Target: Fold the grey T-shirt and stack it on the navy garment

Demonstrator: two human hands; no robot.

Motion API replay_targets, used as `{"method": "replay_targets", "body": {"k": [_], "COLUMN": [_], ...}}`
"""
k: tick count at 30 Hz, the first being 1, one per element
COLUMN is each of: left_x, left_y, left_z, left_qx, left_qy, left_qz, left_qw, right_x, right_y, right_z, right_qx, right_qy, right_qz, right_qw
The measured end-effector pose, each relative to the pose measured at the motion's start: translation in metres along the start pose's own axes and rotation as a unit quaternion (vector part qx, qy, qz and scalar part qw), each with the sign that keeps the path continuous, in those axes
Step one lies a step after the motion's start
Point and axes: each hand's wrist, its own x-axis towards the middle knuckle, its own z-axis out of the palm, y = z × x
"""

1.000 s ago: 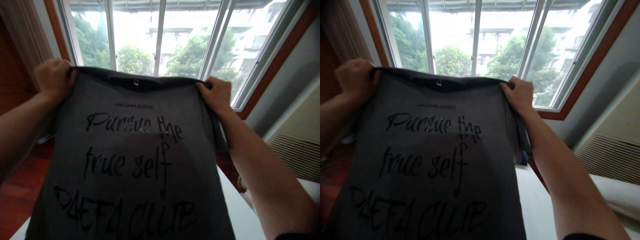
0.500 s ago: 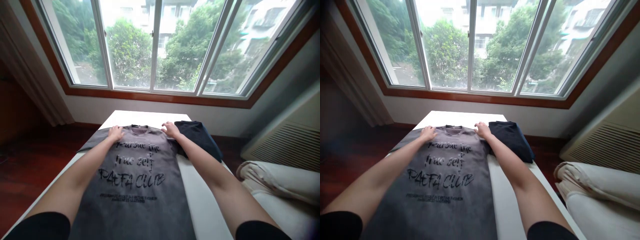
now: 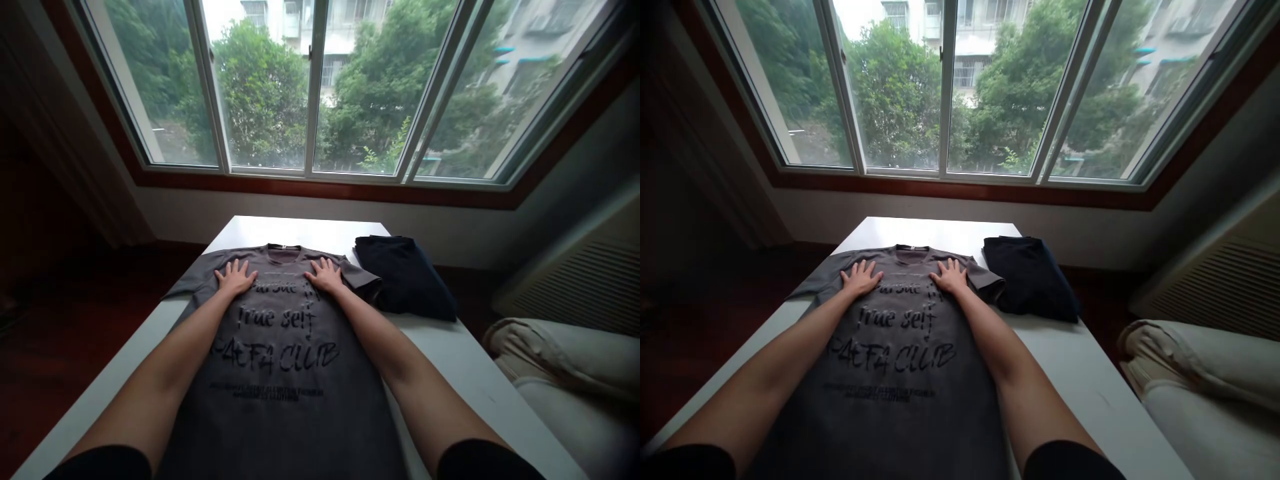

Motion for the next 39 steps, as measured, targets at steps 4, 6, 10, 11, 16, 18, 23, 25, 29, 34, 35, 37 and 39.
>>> {"method": "replay_targets", "body": {"k": [4, 6, 10, 11, 16, 18, 23, 25, 29, 34, 35, 37, 39], "left_x": [0.016, 0.024, 0.031, 0.03, 0.012, 0.001, -0.031, -0.045, -0.066, -0.073, -0.072, -0.07, -0.068], "left_y": [0.0, -0.001, -0.001, -0.001, 0.003, 0.012, 0.063, 0.094, 0.163, 0.243, 0.256, 0.278, 0.294], "left_z": [0.004, 0.004, 0.0, -0.001, -0.008, -0.008, -0.002, 0.002, 0.011, 0.024, 0.027, 0.033, 0.039], "left_qx": [0.004, 0.003, -0.004, -0.006, -0.013, -0.007, -0.021, -0.035, -0.055, -0.072, -0.075, -0.081, -0.088], "left_qy": [0.001, -0.002, -0.001, 0.003, 0.053, 0.077, 0.073, 0.06, 0.039, 0.012, 0.008, 0.003, 0.001], "left_qz": [-0.008, -0.01, -0.009, -0.008, 0.018, 0.047, 0.165, 0.228, 0.329, 0.373, 0.373, 0.369, 0.358], "left_qw": [1.0, 1.0, 1.0, 1.0, 0.998, 0.996, 0.983, 0.971, 0.942, 0.925, 0.925, 0.926, 0.929], "right_x": [0.023, 0.032, 0.034, 0.031, -0.007, -0.03, -0.075, -0.079, -0.071, -0.063, -0.064, -0.067, -0.072], "right_y": [0.007, 0.009, 0.011, 0.012, 0.026, 0.037, 0.075, 0.091, 0.12, 0.147, 0.152, 0.161, 0.17], "right_z": [0.0, -0.001, -0.01, -0.014, -0.038, -0.046, -0.061, -0.068, -0.084, -0.103, -0.105, -0.109, -0.109], "right_qx": [0.007, 0.011, 0.01, 0.01, -0.016, -0.063, -0.134, -0.105, 0.027, 0.182, 0.23, 0.299, 0.27], "right_qy": [-0.007, -0.006, 0.002, 0.01, 0.078, 0.111, 0.215, 0.218, 0.174, 0.177, 0.156, 0.097, 0.055], "right_qz": [-0.009, -0.009, -0.017, -0.022, -0.069, -0.095, 0.007, 0.078, 0.167, 0.188, 0.18, 0.161, 0.131], "right_qw": [1.0, 1.0, 1.0, 1.0, 0.994, 0.987, 0.967, 0.967, 0.97, 0.949, 0.944, 0.936, 0.952]}}
